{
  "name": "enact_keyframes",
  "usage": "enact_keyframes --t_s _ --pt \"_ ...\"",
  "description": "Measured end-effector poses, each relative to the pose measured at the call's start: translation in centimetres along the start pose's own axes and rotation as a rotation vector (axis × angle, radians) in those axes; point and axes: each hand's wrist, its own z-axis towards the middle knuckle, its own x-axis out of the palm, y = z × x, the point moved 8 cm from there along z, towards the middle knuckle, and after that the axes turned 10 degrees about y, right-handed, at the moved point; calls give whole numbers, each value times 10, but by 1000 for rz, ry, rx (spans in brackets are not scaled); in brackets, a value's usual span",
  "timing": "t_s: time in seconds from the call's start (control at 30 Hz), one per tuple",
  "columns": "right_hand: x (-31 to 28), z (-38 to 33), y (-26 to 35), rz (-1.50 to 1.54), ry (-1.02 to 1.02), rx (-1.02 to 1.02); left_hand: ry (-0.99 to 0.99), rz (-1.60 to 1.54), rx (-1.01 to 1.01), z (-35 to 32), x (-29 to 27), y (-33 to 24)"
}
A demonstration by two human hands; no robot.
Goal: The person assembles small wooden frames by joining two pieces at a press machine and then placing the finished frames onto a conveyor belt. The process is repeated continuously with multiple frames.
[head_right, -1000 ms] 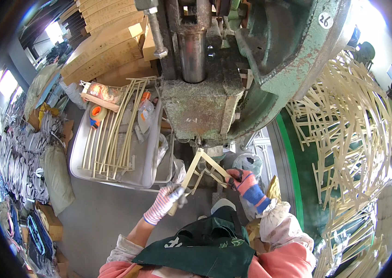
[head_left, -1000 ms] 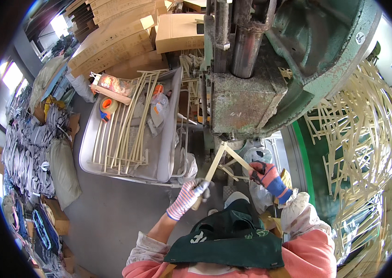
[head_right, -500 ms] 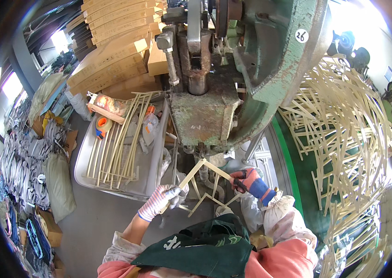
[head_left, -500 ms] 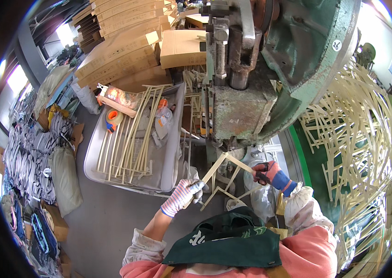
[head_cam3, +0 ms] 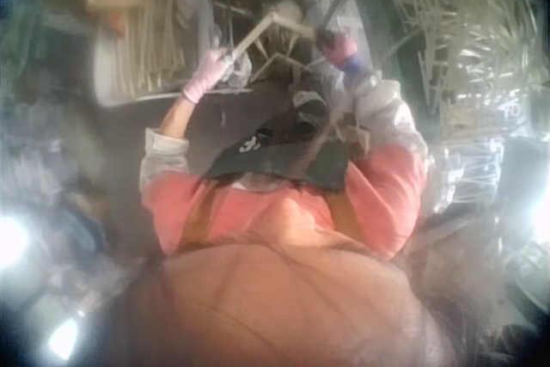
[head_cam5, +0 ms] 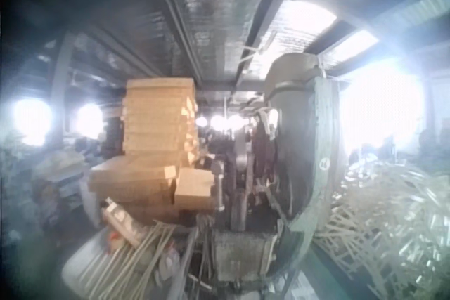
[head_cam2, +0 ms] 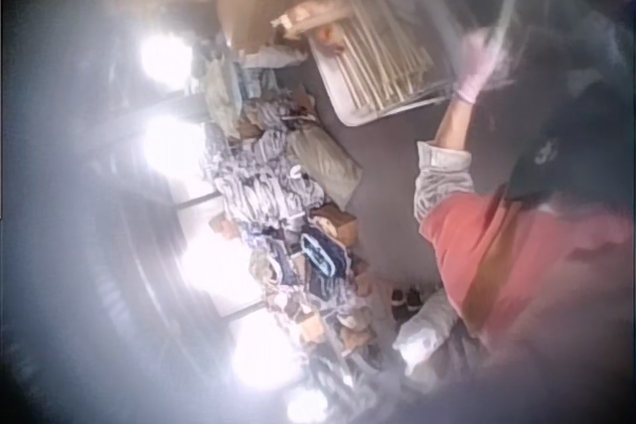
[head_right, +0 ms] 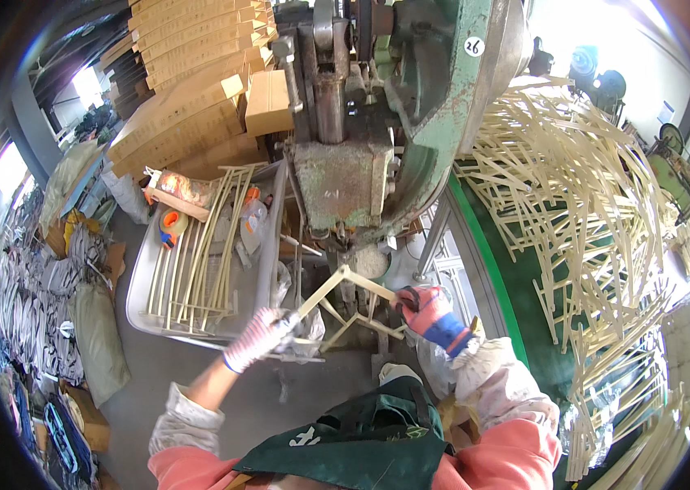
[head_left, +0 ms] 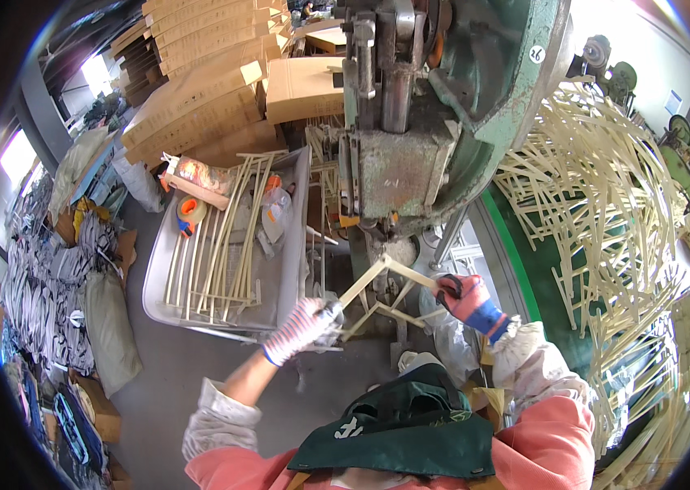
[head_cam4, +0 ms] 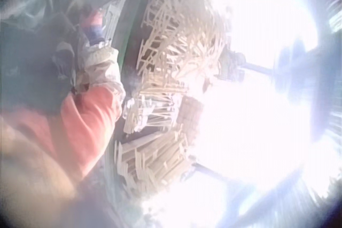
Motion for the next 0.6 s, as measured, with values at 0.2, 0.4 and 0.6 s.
enact_keyframes --t_s 0.2,0.4,0.6 --pt "-11 -46 11 -73 371 -308 357 395 85 -30 -7 9" --pt "-26 -74 -8 87 155 -198 129 488 68 -30 43 -39" --pt "-74 -146 -44 321 -280 232 177 19 210 8 235 -84"
